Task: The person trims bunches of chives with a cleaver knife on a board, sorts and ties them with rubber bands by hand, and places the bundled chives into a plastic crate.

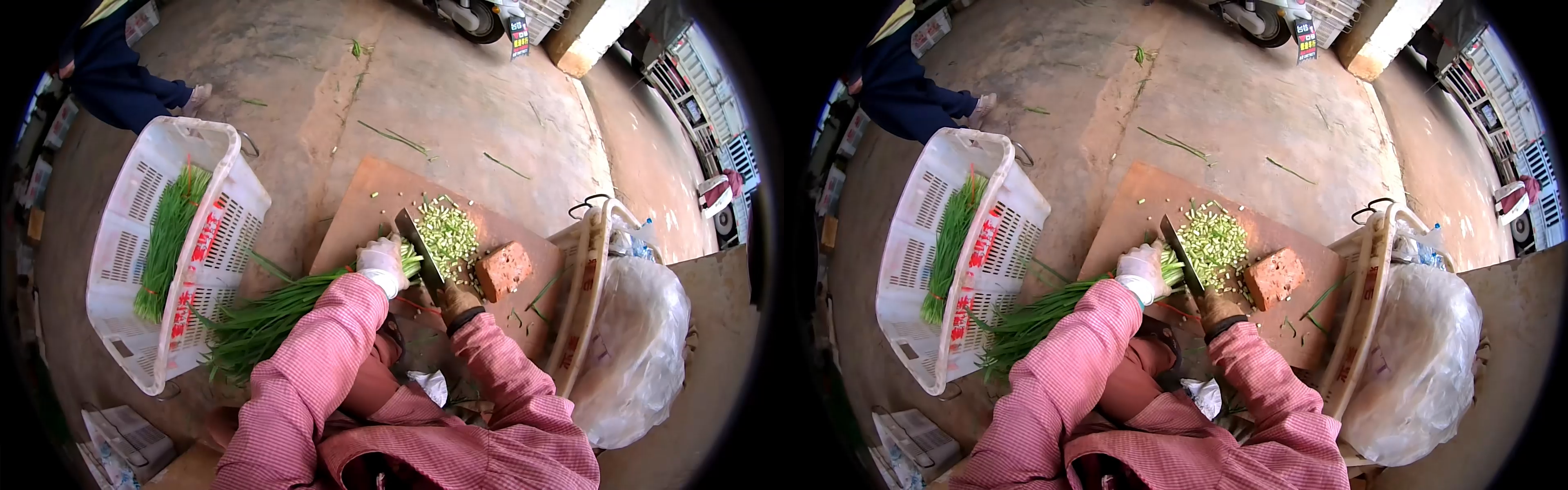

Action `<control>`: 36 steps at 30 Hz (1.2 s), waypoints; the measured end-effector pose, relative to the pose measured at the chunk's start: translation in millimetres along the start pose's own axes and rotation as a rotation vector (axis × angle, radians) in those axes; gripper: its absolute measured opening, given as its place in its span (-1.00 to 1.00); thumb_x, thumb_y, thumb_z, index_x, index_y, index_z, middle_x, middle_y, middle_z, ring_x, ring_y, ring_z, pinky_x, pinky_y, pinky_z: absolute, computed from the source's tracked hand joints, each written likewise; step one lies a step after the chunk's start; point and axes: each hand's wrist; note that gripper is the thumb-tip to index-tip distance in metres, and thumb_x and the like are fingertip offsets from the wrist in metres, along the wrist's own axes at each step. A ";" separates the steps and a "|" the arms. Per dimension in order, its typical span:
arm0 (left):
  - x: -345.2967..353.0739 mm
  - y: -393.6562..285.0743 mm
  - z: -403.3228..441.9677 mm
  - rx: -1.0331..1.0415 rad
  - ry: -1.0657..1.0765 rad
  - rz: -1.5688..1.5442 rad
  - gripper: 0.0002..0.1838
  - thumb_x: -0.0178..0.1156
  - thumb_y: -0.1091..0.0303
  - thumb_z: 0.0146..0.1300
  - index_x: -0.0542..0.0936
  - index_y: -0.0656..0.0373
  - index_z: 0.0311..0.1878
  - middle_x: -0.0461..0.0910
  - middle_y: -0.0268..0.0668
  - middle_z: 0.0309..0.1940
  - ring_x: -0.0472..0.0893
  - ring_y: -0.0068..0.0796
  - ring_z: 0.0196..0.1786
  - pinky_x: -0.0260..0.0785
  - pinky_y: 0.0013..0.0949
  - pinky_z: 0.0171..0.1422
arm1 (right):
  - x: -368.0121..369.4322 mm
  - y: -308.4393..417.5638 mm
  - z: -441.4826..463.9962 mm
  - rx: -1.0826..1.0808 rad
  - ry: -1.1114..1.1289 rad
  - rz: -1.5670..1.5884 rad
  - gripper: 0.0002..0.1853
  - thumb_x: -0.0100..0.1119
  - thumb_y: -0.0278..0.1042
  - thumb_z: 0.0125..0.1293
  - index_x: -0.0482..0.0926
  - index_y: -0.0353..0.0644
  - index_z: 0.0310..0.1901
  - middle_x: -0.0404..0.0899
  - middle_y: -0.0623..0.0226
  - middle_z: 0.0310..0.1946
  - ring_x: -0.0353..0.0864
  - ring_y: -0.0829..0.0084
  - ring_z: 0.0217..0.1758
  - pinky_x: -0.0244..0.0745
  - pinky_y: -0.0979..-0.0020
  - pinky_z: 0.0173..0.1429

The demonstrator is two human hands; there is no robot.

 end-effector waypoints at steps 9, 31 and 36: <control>0.3 20.9 -5.1 0.074 -0.020 -0.093 -0.15 0.36 0.12 -0.30 0.24 0.11 0.14 0.45 -0.18 -0.07 0.47 -0.23 0.00 0.34 -0.29 0.06 | -5.3 26.8 60.3 0.049 -0.024 0.047 -0.68 -0.09 -0.12 0.24 0.37 -0.13 -0.08 0.52 -0.08 -0.36 0.51 -0.06 -0.24 0.40 0.12 -0.19; -36.1 70.3 -417.4 0.644 -0.943 0.508 -0.45 -0.10 0.22 0.16 0.10 -0.22 0.26 0.26 -0.33 0.18 0.22 -0.35 0.25 0.03 -0.09 0.25 | -12.3 209.1 -158.6 -0.467 1.587 1.340 -0.31 0.04 0.10 0.17 0.17 -0.16 0.23 0.29 0.17 0.15 0.37 0.33 0.14 0.32 0.28 0.18; 59.6 169.0 -472.4 0.058 -0.792 -0.958 -0.19 0.06 0.00 0.12 -0.06 0.15 0.33 0.04 -0.08 0.30 0.02 -0.22 0.36 -0.20 -0.17 0.39 | 24.4 256.0 -136.0 -0.607 1.726 1.125 -0.35 0.14 0.04 0.11 0.28 -0.21 0.14 0.44 0.20 0.00 0.48 0.33 0.00 0.40 0.29 0.09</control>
Point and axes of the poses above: each hand's wrist, its own z-axis towards the middle knuckle, its own x-axis out of the palm, y = z × x
